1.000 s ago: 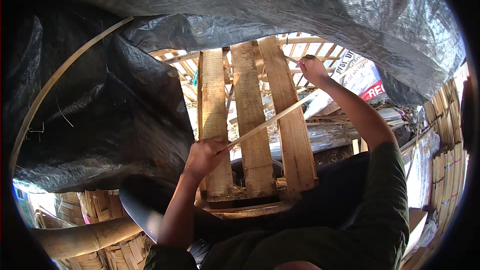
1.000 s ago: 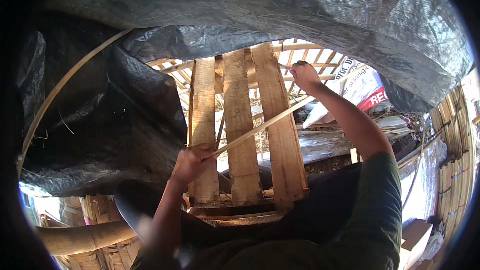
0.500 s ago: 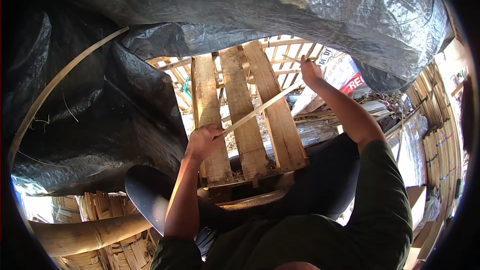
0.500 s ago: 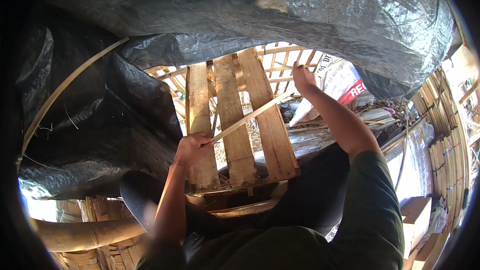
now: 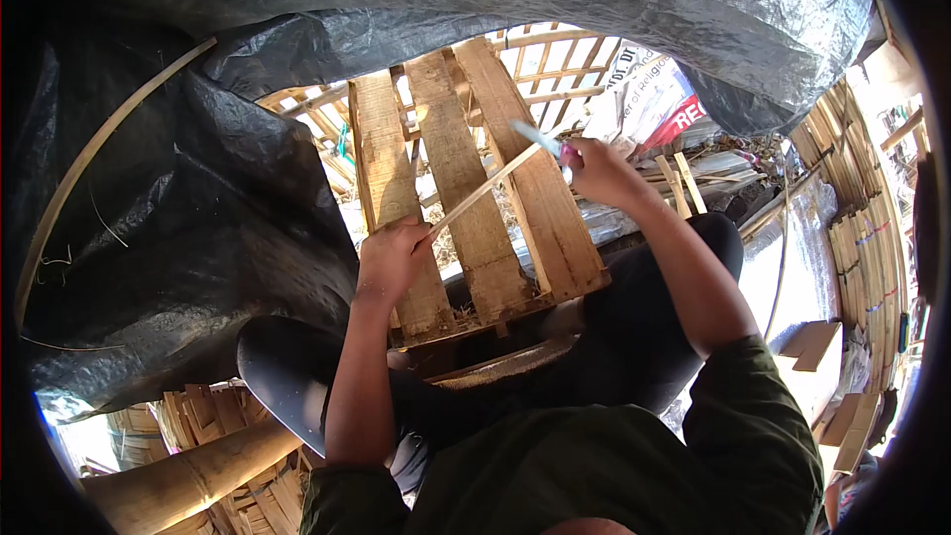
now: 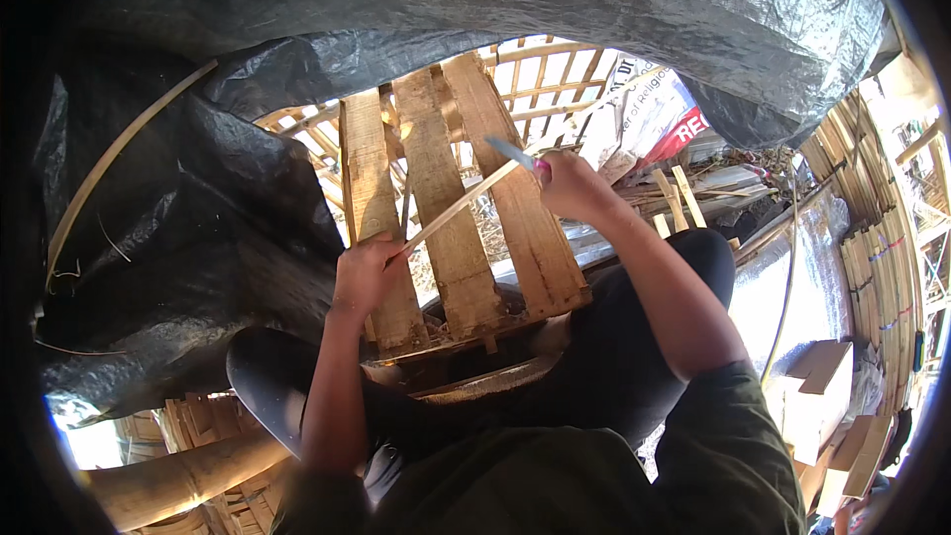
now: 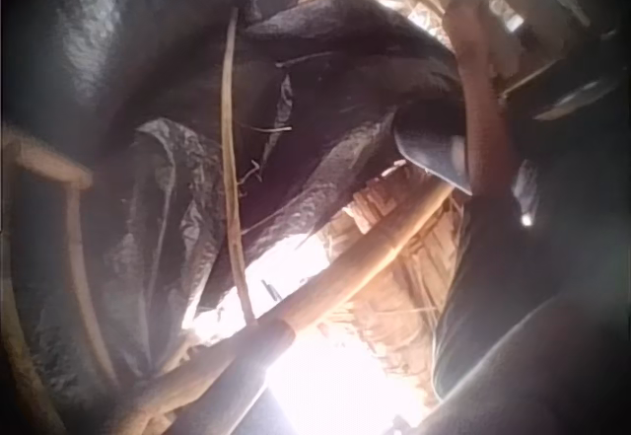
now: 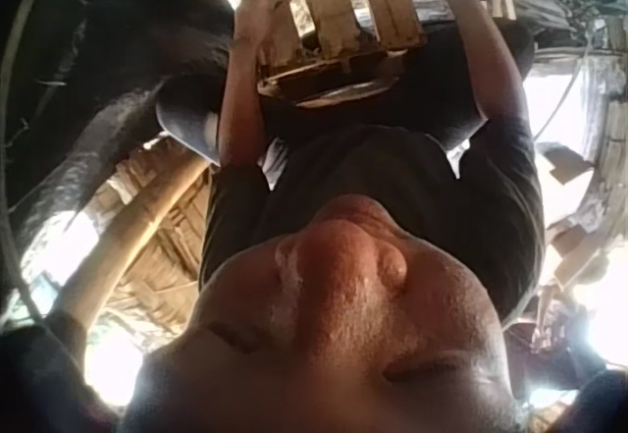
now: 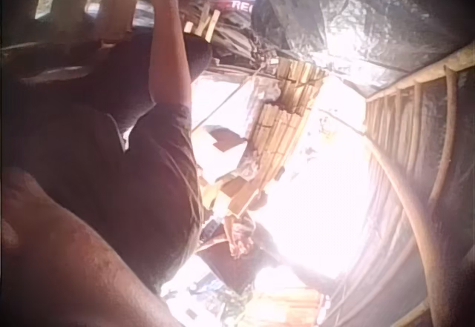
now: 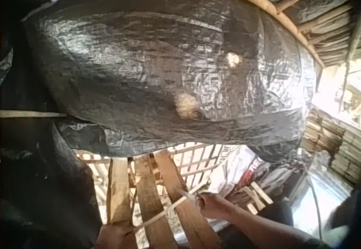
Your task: The person scrapes and shaves thin strips of wood lengthwise using a knife.
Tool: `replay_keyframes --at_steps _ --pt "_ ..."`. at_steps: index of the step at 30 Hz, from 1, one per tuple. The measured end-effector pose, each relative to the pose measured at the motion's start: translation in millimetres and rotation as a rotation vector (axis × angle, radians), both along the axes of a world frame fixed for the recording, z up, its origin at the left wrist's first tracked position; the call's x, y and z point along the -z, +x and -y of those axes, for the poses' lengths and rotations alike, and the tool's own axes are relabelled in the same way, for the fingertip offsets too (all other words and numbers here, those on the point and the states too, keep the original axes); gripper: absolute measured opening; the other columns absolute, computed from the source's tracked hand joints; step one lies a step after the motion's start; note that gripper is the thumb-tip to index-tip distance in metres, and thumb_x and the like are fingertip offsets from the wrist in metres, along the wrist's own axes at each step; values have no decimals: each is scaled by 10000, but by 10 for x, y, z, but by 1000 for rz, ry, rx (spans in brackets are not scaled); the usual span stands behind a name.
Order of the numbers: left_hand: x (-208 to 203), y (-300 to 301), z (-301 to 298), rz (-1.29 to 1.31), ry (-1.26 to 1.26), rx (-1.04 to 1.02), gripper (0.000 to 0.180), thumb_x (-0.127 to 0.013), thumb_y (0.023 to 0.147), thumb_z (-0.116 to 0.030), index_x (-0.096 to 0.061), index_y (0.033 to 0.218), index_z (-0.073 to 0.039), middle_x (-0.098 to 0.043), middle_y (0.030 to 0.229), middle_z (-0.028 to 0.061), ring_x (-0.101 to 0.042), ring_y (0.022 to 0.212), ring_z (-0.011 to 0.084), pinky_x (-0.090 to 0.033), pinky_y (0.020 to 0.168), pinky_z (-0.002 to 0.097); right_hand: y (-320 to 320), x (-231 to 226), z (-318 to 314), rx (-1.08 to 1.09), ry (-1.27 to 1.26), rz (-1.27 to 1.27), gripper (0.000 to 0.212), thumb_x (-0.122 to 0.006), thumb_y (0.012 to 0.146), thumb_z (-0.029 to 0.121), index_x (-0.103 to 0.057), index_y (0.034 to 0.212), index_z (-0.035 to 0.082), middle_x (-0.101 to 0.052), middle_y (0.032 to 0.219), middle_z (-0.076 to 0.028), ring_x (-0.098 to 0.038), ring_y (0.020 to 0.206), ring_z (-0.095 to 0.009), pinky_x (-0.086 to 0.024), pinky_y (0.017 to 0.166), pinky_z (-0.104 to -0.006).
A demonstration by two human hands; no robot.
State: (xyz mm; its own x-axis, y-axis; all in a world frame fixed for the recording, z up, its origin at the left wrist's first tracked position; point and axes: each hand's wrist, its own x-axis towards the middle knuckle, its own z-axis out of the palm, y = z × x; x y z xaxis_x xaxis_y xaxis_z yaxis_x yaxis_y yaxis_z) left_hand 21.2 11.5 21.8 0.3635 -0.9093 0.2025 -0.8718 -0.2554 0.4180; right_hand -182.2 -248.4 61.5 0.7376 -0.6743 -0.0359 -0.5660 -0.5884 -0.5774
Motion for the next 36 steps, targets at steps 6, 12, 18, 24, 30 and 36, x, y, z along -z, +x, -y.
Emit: replay_keyframes --at_steps 6,12,18,24,30,36 --pt "0 -38 -18 -42 0 -21 125 -638 877 -199 -671 868 -79 -581 805 96 -629 752 312 -502 654 417 265 463 -35 116 -119 -138 401 -487 953 295 -637 864 -67 -648 822 -293 -639 810 -460 -504 754 -525" --pt "-78 -29 28 -75 86 -18 139 -621 894 -211 -658 885 -78 -576 822 92 -629 772 317 -509 677 422 504 797 407 233 -185 -90 511 -466 953 362 -657 718 -49 -633 714 -284 -648 743 -448 -519 711 -527" --pt "-51 50 38 -150 87 0 141 -617 897 -195 -654 903 -59 -564 826 108 -620 782 326 -497 684 428 539 853 486 220 -121 -87 488 -466 954 348 -653 720 -38 -636 742 -281 -639 763 -459 -513 721 -532" --pt "-75 77 73 -198 122 16 128 -619 891 -156 -653 902 -33 -566 835 122 -617 789 337 -492 692 433 589 848 211 197 -93 -18 470 -467 958 329 -641 739 -49 -629 715 -283 -635 733 -463 -511 679 -535" --pt "-55 78 77 -174 127 18 118 -626 882 -141 -656 893 -27 -571 844 130 -617 784 349 -489 691 446 659 737 -119 212 -10 -10 438 -474 957 316 -647 769 -39 -634 727 -274 -633 731 -466 -515 670 -527" --pt "-132 87 69 -209 167 -18 132 -614 891 -155 -658 903 -31 -567 849 142 -611 798 366 -487 700 452 682 751 0 107 -14 -55 425 -470 955 323 -657 812 -31 -647 730 -261 -642 698 -450 -529 666 -511"
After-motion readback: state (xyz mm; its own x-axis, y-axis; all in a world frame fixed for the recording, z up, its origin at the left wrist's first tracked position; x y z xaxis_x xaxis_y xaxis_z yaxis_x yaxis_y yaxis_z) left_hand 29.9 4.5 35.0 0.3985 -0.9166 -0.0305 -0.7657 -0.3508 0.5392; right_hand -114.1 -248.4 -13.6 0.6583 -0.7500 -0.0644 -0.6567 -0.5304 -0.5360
